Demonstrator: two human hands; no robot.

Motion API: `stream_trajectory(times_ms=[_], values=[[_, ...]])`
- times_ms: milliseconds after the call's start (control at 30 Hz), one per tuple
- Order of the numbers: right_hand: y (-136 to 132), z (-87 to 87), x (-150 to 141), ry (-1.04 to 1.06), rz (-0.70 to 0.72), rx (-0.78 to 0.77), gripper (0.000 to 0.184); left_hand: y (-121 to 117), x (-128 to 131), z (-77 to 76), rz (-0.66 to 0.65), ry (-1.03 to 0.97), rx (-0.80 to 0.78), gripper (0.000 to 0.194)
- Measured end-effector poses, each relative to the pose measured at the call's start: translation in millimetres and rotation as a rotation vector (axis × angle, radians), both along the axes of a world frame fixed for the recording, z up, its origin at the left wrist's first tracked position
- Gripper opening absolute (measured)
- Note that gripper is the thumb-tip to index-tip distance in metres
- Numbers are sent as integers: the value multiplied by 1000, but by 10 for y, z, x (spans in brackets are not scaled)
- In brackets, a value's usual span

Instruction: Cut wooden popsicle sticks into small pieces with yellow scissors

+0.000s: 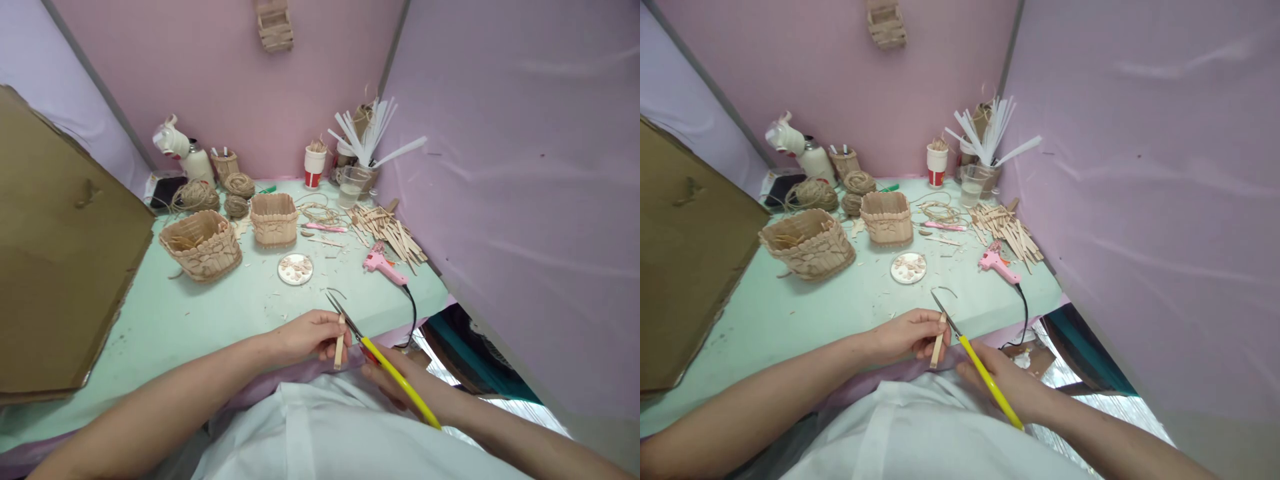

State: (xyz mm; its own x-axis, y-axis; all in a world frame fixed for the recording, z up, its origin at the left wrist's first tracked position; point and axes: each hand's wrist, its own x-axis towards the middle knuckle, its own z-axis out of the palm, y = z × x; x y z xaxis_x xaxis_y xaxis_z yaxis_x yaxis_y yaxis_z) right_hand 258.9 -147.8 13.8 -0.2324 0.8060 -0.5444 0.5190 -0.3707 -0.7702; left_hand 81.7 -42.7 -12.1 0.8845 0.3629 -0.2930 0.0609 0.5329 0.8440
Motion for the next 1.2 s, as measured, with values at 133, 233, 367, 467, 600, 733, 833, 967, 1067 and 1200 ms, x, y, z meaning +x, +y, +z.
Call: stream_trajectory(times_ms=[133, 233, 367, 467, 600, 733, 833, 967, 1067, 1200], values=[[-3, -31, 14, -27, 37, 109, 31, -15, -38, 17, -28, 38, 29, 25], [5, -28, 22, -24, 51, 119, 31, -33, -61, 28, -33, 56, 51, 25], [39, 6, 34, -32, 80, 69, 32, -50, -73, 47, -21, 67, 67, 25], [75, 46, 30, -54, 80, 49, 36, -46, -76, 72, -36, 67, 81, 25], [108, 85, 4, -65, 109, 46, 38, -26, -99, 90, -51, 77, 100, 26], [108, 42, -5, -89, 102, 90, 33, -6, -139, 80, -73, 88, 102, 25], [104, -24, 6, -77, 120, 118, 30, -2, -168, 74, -63, 97, 83, 26], [117, -53, 21, -74, 166, 130, 30, 4, -217, 80, -77, 132, 93, 27], [131, -20, 30, -79, 194, 123, 32, 18, -262, 89, -87, 153, 112, 28], [147, 30, 29, -97, 218, 109, 33, 26, -310, 102, -40, 139, 135, 27]])
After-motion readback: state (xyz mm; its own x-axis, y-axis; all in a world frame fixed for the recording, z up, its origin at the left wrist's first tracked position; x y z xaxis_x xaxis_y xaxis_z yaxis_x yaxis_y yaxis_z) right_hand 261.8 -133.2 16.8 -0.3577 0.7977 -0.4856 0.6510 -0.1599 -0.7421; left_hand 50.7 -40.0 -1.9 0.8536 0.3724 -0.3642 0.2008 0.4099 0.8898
